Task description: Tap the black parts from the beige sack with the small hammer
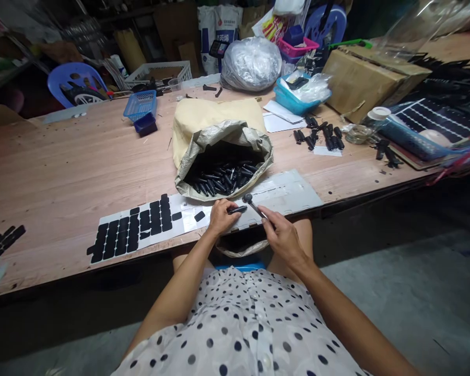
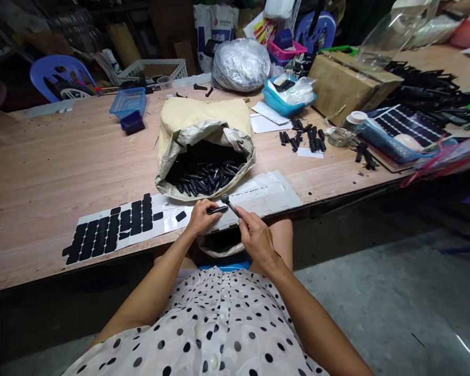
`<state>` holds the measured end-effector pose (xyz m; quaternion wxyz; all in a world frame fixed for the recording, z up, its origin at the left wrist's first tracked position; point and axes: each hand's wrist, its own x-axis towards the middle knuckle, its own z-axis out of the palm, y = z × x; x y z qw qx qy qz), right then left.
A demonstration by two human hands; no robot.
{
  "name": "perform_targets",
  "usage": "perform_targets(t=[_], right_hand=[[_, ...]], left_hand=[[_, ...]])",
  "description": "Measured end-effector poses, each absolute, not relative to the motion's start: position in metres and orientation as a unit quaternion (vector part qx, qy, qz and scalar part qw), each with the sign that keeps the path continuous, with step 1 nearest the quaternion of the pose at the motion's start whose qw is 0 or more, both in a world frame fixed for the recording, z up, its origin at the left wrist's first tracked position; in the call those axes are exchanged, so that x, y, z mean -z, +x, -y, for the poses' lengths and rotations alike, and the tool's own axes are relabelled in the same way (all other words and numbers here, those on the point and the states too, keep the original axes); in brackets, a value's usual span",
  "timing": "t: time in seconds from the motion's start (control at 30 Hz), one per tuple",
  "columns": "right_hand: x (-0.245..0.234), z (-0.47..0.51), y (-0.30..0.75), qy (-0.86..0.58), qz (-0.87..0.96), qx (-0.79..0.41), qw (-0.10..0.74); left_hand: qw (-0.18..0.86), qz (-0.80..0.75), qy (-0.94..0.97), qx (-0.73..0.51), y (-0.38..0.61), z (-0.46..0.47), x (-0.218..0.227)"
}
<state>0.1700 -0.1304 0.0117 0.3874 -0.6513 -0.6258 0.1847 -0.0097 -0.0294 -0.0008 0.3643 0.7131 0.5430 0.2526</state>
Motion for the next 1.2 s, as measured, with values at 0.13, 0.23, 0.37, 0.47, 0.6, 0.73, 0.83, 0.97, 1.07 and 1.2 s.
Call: perform_targets(t=[0.13,0.23,0.37,0.47,0.6,0.73,0.83,0.97,1.07,1.2], right_hand=[[-0.009,0.131,0.159,-0.659,0.651,-0.180,0.331],[-0.012,0.132,0.157,-0.671,0.671,-0.133,0.286],[-0.013,0.136,0.155,-0.685,0.686,-0.093,0.226],[-0.014,0.136,0.159,-0.688,0.683,-0.083,0.230],[-0.011,0.136,0.165,-0.691,0.665,-0.073,0.274],[-0.005,0.134,0.169,-0.682,0.666,-0.106,0.283],[-0.006,0.126,0.183,-0.693,0.646,-0.091,0.307],[-0.011,0.096,0.222,-0.758,0.573,-0.002,0.313],[-0.011,0.061,0.254,-0.820,0.518,0.017,0.243],[-0.003,0.022,0.273,-0.857,0.493,0.013,0.152]], left_hand=[[0.374,-0.549,0.699,-0.263,-0.006,0.029,0.001],[0.376,-0.553,0.695,-0.265,-0.003,0.029,0.000],[0.363,-0.564,0.696,-0.256,0.000,0.030,0.001],[0.355,-0.568,0.698,-0.253,0.001,0.030,0.002],[0.341,-0.566,0.707,-0.253,0.000,0.030,0.005],[0.326,-0.563,0.719,-0.247,-0.001,0.031,0.006],[0.316,-0.553,0.729,-0.249,-0.003,0.032,0.008],[0.296,-0.536,0.747,-0.257,-0.006,0.033,0.014],[0.290,-0.524,0.757,-0.261,-0.008,0.033,0.020],[0.292,-0.516,0.764,-0.257,-0.011,0.031,0.026]])
